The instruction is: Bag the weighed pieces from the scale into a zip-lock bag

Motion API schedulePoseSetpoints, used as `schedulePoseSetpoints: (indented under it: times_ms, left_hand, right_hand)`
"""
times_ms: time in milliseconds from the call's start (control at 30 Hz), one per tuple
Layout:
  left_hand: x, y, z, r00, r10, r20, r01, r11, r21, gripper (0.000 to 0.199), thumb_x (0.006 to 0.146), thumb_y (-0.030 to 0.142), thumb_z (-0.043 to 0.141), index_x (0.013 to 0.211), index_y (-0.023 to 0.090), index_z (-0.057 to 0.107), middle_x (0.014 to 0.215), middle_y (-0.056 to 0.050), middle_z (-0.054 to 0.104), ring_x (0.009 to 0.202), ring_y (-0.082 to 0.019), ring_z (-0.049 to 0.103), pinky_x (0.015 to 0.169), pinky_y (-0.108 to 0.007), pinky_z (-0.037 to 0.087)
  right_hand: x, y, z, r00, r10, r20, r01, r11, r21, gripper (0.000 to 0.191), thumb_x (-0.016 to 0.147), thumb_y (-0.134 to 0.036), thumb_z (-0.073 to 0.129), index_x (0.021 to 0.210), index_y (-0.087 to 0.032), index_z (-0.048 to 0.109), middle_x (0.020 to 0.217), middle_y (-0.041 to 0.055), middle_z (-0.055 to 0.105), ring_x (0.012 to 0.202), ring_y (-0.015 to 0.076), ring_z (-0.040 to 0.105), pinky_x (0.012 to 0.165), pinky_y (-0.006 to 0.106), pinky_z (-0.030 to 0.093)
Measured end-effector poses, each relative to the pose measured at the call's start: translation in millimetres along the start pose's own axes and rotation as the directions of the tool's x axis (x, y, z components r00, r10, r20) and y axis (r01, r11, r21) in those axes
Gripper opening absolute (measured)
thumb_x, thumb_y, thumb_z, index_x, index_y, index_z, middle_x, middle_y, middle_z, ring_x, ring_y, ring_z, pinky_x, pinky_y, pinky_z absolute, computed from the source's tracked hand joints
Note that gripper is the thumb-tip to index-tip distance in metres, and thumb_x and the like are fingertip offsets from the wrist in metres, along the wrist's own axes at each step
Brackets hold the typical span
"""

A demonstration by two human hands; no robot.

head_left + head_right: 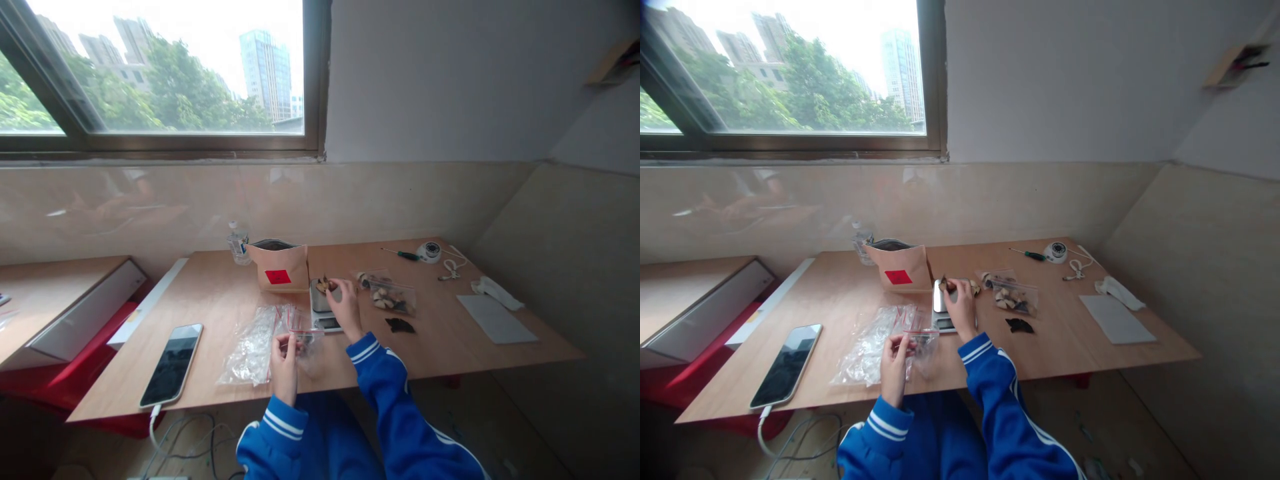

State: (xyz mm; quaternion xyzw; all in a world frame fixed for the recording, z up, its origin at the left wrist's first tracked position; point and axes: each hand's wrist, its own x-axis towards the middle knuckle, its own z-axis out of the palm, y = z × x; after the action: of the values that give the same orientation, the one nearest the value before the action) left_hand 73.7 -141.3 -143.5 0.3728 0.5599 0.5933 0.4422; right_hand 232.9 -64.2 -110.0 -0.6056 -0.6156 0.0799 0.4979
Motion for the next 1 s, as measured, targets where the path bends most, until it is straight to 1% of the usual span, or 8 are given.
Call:
schedulePoseSetpoints:
  times_ms: [67,200,333,500,700,900,967,1000]
  left_hand:
    - [-0.7,0.5,1.4,1.000,-0.018,0.005,0.018,0.999,-0.028,0.040,0.069,0.053,0.062,0.080,0.016,0.052,0.072,-0.002,0.060,0.067,-0.017,0.063,0.062,-0.030,0.052]
    - [-3.1,2.8,2.0,1.000,-0.017,-0.021,0.015,0.996,-0.083,0.041,0.068,0.053,0.062,0.080,0.015,0.051,0.072,-0.002,0.059,0.066,-0.016,0.063,0.061,-0.031,0.053]
    - [-5.2,4.0,-2.0,0.999,-0.016,-0.051,0.012,0.997,-0.075,0.041,0.069,0.054,0.061,0.080,0.016,0.051,0.069,-0.001,0.058,0.062,-0.015,0.062,0.060,-0.032,0.054]
    - [-5.3,4.6,-6.0,0.998,-0.037,-0.050,0.034,0.997,-0.067,0.042,0.068,0.055,0.061,0.080,0.016,0.051,0.068,-0.001,0.058,0.062,-0.016,0.062,0.060,-0.031,0.053]
    - [-3.5,3.8,-8.1,0.999,-0.042,-0.028,0.040,0.998,-0.055,0.040,0.070,0.054,0.059,0.081,0.016,0.050,0.068,-0.001,0.058,0.063,-0.015,0.062,0.062,-0.032,0.053]
    - [-3.7,-1.0,-6.9,0.998,-0.037,-0.046,0.037,0.999,-0.017,0.043,0.069,0.055,0.060,0.082,0.016,0.051,0.071,-0.002,0.058,0.064,-0.016,0.061,0.062,-0.031,0.052]
    - [-4.4,-1.2,-5.0,0.998,-0.034,-0.053,0.033,0.999,-0.016,0.044,0.068,0.057,0.060,0.082,0.015,0.051,0.072,-0.003,0.058,0.064,-0.016,0.061,0.061,-0.031,0.052]
    - [-4.9,-1.0,-4.2,0.998,-0.031,-0.056,0.030,0.999,-0.012,0.045,0.068,0.057,0.059,0.082,0.015,0.051,0.073,-0.003,0.058,0.064,-0.016,0.061,0.061,-0.031,0.052]
  right_hand:
    - [1.1,-12.3,-8.2,0.997,-0.033,0.075,0.027,0.996,0.081,0.028,0.083,-0.029,0.052,0.109,-0.020,0.059,0.099,0.0085,0.060,0.092,0.0200,0.056,0.085,0.033,0.044]
    - [1.3,-20.7,-14.7,0.915,-0.159,0.370,0.126,0.986,0.111,0.024,0.087,-0.035,0.049,0.102,-0.026,0.065,0.096,0.0043,0.064,0.091,0.0193,0.058,0.085,0.033,0.044]
    - [4.1,0.8,0.4,0.965,-0.089,0.247,0.095,0.995,-0.012,0.030,0.089,-0.029,0.041,0.109,-0.023,0.063,0.106,0.0090,0.061,0.102,0.0212,0.054,0.090,0.036,0.042]
    - [10.8,35.5,29.6,0.960,-0.043,0.275,0.114,0.962,-0.250,0.046,0.081,-0.021,0.052,0.126,-0.021,0.050,0.128,0.0140,0.048,0.117,0.0278,0.043,0.096,0.043,0.036]
    - [15.5,50.1,36.2,0.971,0.008,0.241,0.082,0.930,-0.360,0.030,0.078,-0.023,0.057,0.107,-0.020,0.062,0.100,0.0122,0.057,0.098,0.0263,0.050,0.087,0.039,0.039]
    - [7.9,41.0,17.3,0.978,0.148,-0.150,-0.161,0.984,-0.079,0.027,0.081,-0.033,0.052,0.097,-0.015,0.064,0.094,0.0120,0.055,0.091,0.0227,0.053,0.084,0.036,0.043]
    - [4.1,30.3,8.1,0.971,0.170,-0.169,-0.166,0.985,0.039,0.031,0.085,-0.038,0.046,0.096,-0.015,0.064,0.091,0.0114,0.058,0.088,0.0214,0.054,0.082,0.034,0.044]
    - [1.9,24.1,3.6,0.983,0.159,-0.093,-0.152,0.985,0.080,0.032,0.086,-0.041,0.044,0.094,-0.017,0.064,0.089,0.0101,0.060,0.086,0.0208,0.055,0.080,0.033,0.045]
